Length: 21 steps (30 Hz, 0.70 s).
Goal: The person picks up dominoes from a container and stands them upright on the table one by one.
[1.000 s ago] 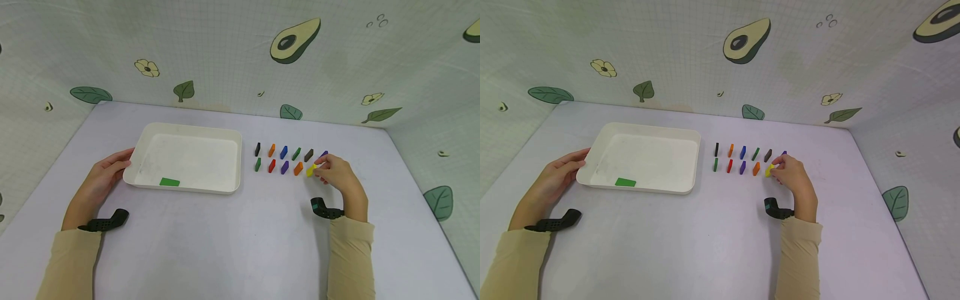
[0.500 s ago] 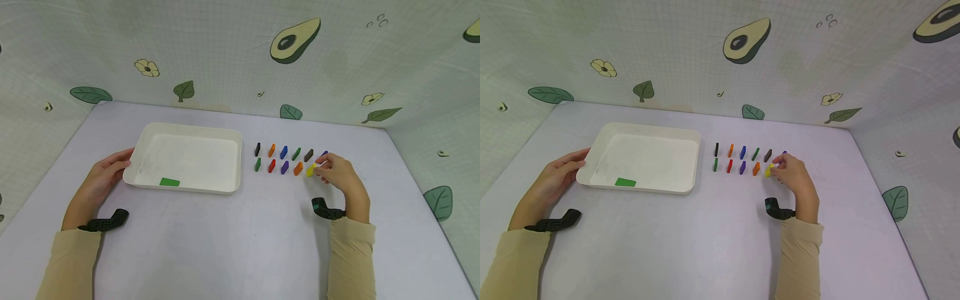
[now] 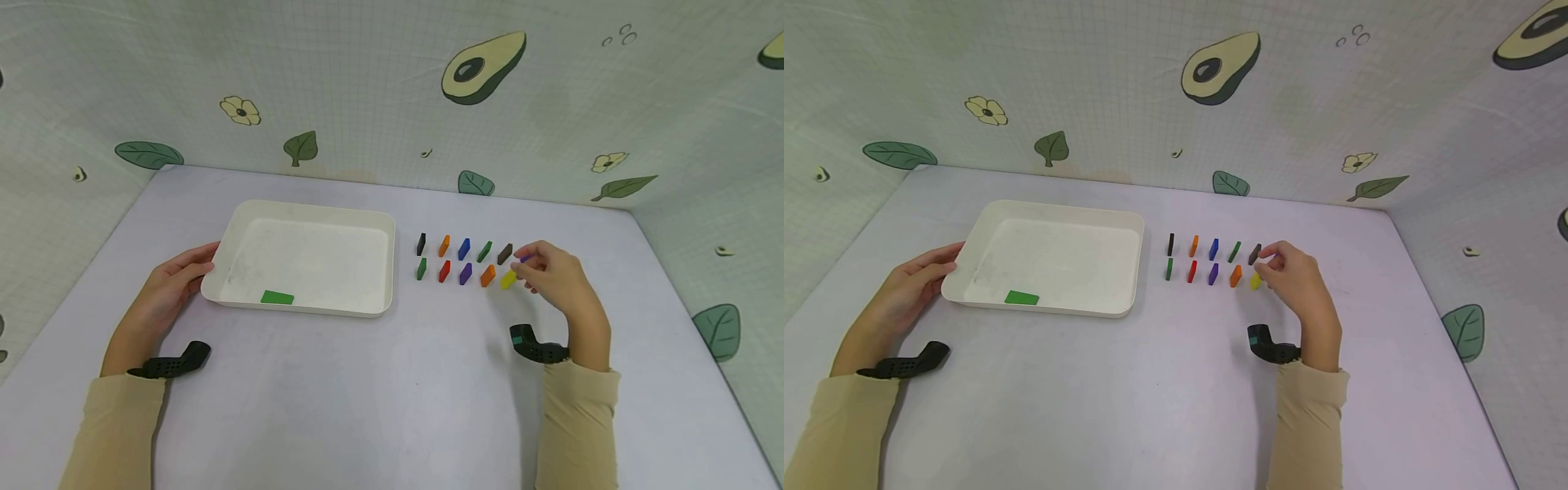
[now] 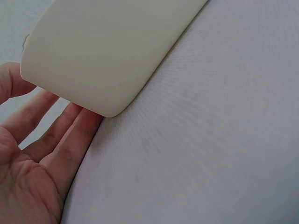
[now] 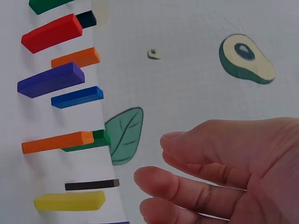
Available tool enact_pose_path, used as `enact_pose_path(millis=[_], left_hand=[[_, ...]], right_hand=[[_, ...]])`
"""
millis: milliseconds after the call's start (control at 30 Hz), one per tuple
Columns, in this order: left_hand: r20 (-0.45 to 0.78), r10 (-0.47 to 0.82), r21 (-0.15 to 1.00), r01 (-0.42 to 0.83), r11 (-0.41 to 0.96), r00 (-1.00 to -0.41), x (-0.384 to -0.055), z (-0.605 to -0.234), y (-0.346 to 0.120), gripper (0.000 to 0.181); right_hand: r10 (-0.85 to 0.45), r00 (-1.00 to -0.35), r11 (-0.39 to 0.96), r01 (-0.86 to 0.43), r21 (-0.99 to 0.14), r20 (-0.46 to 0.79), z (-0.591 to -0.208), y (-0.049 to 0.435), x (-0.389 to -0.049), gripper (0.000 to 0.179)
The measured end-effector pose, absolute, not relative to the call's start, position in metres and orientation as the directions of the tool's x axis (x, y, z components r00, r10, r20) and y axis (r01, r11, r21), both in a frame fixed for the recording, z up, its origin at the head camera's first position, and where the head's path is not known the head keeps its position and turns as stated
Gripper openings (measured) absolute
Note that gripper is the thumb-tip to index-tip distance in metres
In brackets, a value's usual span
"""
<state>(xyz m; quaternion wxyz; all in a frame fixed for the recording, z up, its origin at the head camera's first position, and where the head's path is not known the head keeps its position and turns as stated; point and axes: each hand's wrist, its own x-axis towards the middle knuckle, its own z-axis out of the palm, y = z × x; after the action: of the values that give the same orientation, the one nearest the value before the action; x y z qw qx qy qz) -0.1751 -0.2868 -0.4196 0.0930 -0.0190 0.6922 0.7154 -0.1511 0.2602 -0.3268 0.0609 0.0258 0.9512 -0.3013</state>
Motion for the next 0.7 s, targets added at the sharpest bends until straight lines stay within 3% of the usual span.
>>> enact_pose_path(millis=[700], left_hand=[[-0.163,0.105,0.986,-0.165,-0.012,-0.981,-0.175,-0.418,-0.287,0.053]], right_hand=[[-0.139,-0.99,0.774,-0.126,-0.62,0.027,-0.317,0.211,-0.146,0.023]])
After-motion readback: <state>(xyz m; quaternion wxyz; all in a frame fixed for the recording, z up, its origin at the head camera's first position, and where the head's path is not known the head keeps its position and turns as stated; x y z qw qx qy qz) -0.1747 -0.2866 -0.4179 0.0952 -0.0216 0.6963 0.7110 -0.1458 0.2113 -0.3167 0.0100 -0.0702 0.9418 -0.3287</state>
